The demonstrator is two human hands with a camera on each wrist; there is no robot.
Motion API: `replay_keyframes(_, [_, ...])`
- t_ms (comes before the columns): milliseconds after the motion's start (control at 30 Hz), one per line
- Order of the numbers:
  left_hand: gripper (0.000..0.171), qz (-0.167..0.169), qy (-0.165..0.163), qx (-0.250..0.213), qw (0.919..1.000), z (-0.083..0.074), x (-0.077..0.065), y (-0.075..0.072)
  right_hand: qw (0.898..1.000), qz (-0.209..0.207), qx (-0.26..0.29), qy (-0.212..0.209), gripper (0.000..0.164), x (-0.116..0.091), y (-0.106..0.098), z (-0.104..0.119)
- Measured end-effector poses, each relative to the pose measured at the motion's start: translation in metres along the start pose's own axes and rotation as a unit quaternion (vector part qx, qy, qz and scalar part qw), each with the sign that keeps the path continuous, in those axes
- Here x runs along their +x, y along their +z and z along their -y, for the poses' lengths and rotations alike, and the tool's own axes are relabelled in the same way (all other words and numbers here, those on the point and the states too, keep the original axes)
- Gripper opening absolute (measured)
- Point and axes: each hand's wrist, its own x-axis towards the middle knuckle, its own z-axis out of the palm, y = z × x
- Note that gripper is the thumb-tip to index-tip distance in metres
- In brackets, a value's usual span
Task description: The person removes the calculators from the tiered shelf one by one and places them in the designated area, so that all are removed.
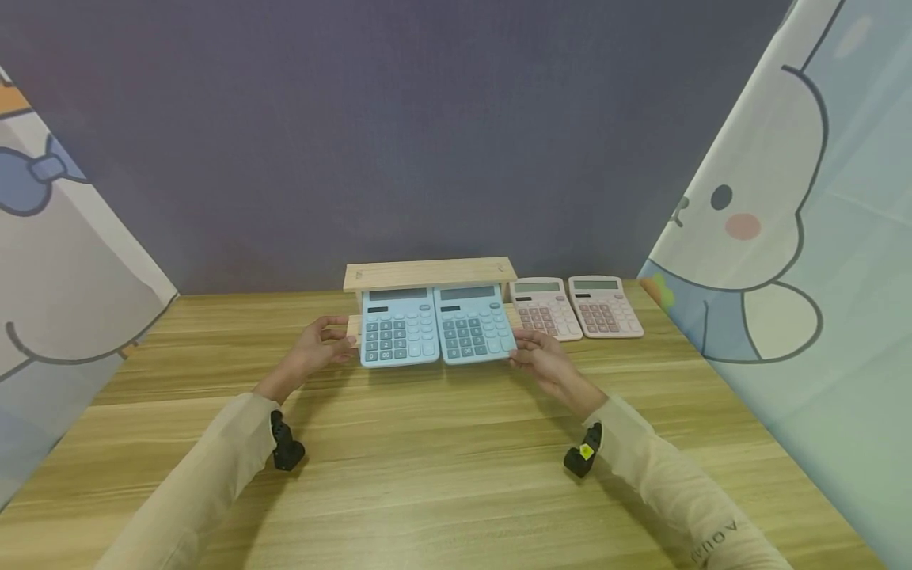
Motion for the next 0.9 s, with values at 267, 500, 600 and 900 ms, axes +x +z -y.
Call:
replay_keyframes(267, [0.059, 0.000, -0.007, 0.000, 1.0000, 0.000, 0.001, 0.000, 1.000, 0.003, 0.002, 0.003, 0.049, -0.004, 0.000, -0.001])
replay_keyframes(500, [0.059, 0.001, -0.005, 0.001, 1.0000, 0.000, 0.000, 0.000, 1.000, 0.006, -0.002, 0.006, 0.050, -0.008, 0.001, 0.001])
replay_keyframes(600, [0.059, 0.001, -0.004, -0.001, 1.0000, 0.000, 0.001, 0.000, 1.000, 0.006, -0.001, 0.005, 0.051, -0.008, 0.000, 0.000])
replay_keyframes(900, [0.058, 0.001, -0.002, 0.001, 1.0000, -0.001, -0.001, 0.000, 1.000, 0.008, 0.011, 0.007, 0.052, -0.011, -0.002, -0.001])
